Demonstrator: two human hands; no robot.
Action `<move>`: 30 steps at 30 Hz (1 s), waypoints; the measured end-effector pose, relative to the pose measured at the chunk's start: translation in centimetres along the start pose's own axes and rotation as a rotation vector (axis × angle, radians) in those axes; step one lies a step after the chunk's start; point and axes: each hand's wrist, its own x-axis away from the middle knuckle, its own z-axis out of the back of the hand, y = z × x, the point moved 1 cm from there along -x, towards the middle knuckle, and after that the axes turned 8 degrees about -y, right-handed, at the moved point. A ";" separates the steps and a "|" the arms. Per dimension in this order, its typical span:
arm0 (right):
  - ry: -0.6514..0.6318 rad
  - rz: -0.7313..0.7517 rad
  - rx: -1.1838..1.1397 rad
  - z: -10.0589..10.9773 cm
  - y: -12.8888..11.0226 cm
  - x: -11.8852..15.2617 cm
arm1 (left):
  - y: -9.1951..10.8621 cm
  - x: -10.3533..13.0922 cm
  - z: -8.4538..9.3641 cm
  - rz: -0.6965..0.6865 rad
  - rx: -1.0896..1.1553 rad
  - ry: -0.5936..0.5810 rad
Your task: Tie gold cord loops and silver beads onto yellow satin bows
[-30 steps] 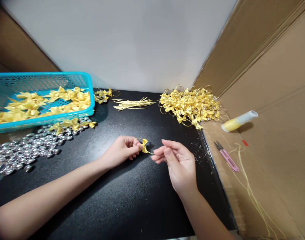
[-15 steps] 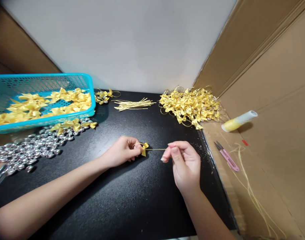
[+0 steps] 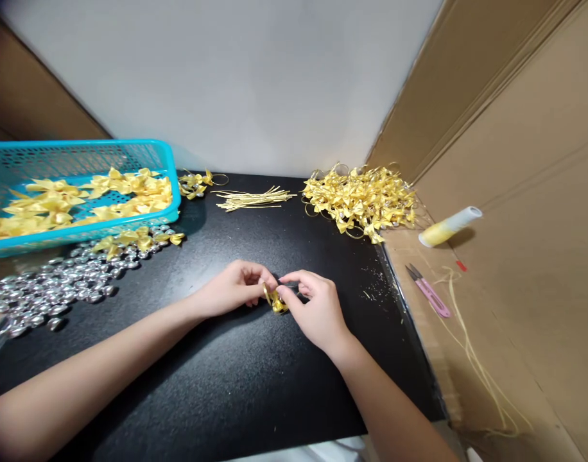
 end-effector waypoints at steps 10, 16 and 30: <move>-0.039 0.057 0.025 -0.1 -0.3 0.3 | -0.6 0.1 -0.4 -0.131 -0.124 0.090; -0.054 0.129 0.130 -1.1 0.0 0.7 | -0.6 0.1 -0.5 -0.155 0.016 0.108; -0.023 -0.060 -0.768 -0.6 0.5 -0.1 | -0.8 0.5 -1.4 -0.420 0.030 -0.138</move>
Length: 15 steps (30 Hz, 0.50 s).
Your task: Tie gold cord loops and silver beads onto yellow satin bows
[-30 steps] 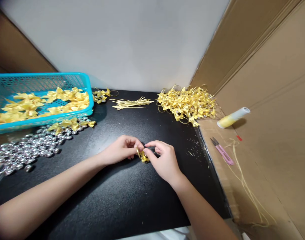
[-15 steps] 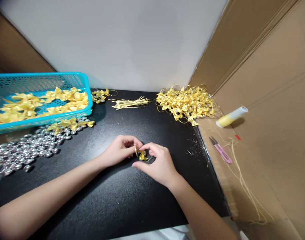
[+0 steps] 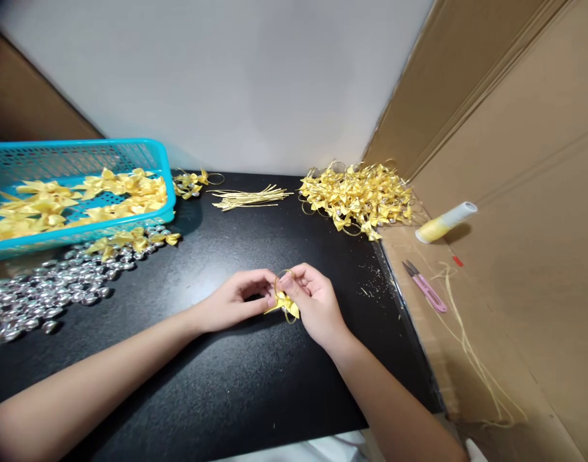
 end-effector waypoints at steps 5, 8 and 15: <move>-0.002 0.019 0.000 0.0 0.1 0.1 | -0.3 0.1 -0.3 0.054 0.192 -0.001; 0.031 0.051 0.028 0.4 0.0 0.3 | -0.3 0.1 -0.2 0.104 0.214 0.048; 0.043 0.041 0.156 0.9 -0.4 0.3 | 0.1 0.0 -0.2 0.186 0.179 0.202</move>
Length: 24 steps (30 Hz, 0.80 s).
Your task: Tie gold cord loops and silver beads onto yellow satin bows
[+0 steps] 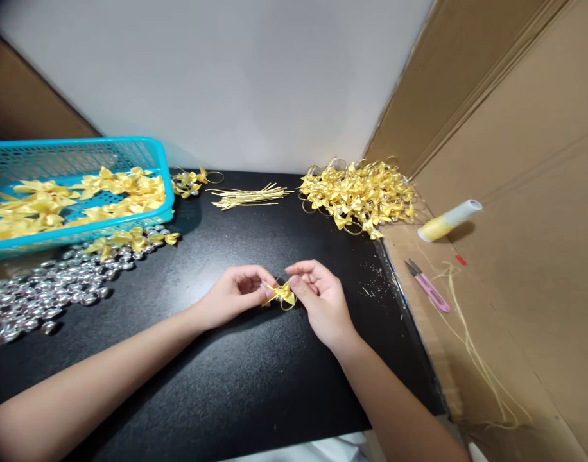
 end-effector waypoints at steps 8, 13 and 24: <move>0.053 0.221 -0.160 0.6 -3.9 0.8 | -0.7 -0.1 0.6 -0.071 -0.242 0.292; -0.062 0.243 -0.069 1.0 -3.9 1.7 | -0.9 -0.3 1.0 -0.084 -0.359 0.302; -0.153 0.129 -0.109 0.5 -3.0 1.9 | 0.0 -0.2 1.0 -0.148 -0.612 0.353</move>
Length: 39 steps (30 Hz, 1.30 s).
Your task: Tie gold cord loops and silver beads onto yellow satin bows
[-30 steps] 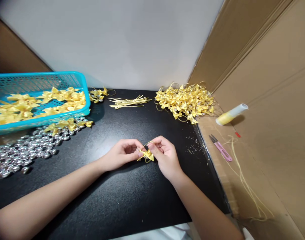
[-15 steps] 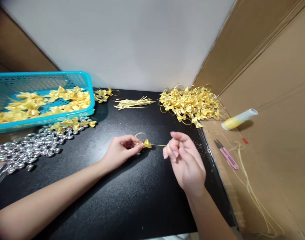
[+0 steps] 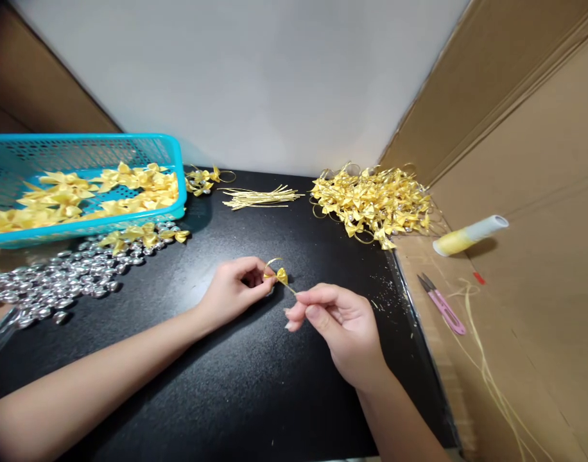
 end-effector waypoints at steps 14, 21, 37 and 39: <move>0.160 -0.025 0.029 0.1 0.5 -0.9 | -0.6 -0.7 0.8 -0.117 -0.358 0.045; 0.139 -0.024 0.028 -0.1 0.9 -1.1 | 1.6 0.4 0.5 -0.531 -0.378 0.067; 0.064 -0.161 0.187 -1.0 2.6 -1.6 | 0.5 -0.5 -0.6 0.213 0.929 -0.134; 0.069 -0.136 0.254 -0.9 2.8 -1.5 | 0.2 -0.4 -0.7 0.205 0.859 -0.142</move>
